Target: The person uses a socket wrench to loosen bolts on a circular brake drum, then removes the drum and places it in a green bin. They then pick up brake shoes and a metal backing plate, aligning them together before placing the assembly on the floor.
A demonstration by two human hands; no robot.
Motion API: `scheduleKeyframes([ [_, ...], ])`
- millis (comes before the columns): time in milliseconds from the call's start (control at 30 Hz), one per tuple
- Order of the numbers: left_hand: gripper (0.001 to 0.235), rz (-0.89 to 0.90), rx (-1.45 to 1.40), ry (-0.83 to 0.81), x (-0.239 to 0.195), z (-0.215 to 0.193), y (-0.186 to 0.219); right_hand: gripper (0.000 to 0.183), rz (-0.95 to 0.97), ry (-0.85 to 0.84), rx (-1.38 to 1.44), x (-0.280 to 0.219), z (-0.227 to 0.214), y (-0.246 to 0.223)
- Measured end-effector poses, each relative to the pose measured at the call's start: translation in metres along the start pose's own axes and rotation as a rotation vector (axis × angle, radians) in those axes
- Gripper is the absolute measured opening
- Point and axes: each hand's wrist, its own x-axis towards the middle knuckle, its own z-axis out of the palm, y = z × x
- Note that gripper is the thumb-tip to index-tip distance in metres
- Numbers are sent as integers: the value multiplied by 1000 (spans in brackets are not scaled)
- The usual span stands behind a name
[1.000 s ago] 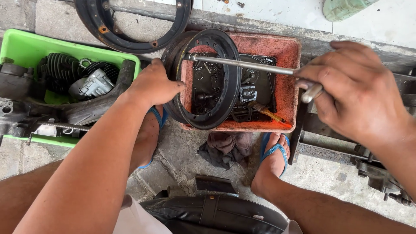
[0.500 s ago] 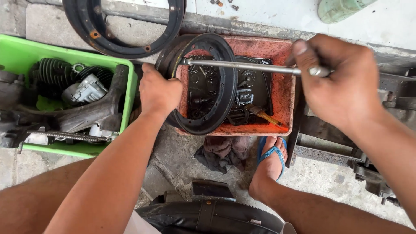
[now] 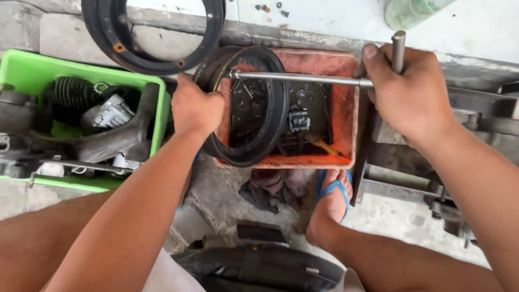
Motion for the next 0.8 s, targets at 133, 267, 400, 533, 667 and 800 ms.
scheduleKeyframes([
  [133,63,-84,-2,-50,-20,-16,25,31,-294,-104,-186,-11,-19,-6],
  [267,53,-127,-87,-161,-50,-28,52,28,-277,29,-201,-17,-44,-7],
  [400,57,-178,-235,-193,-78,-36,78,23,-306,75,-258,-34,-83,-14],
  [533,56,-168,-249,-247,-87,-41,98,15,-581,177,-489,-59,-110,0],
  [667,49,-176,-254,-277,-99,-54,118,25,-608,100,-234,-68,-123,25],
  [800,63,-166,-247,-353,-104,-76,135,27,-518,222,-324,-58,-136,54],
])
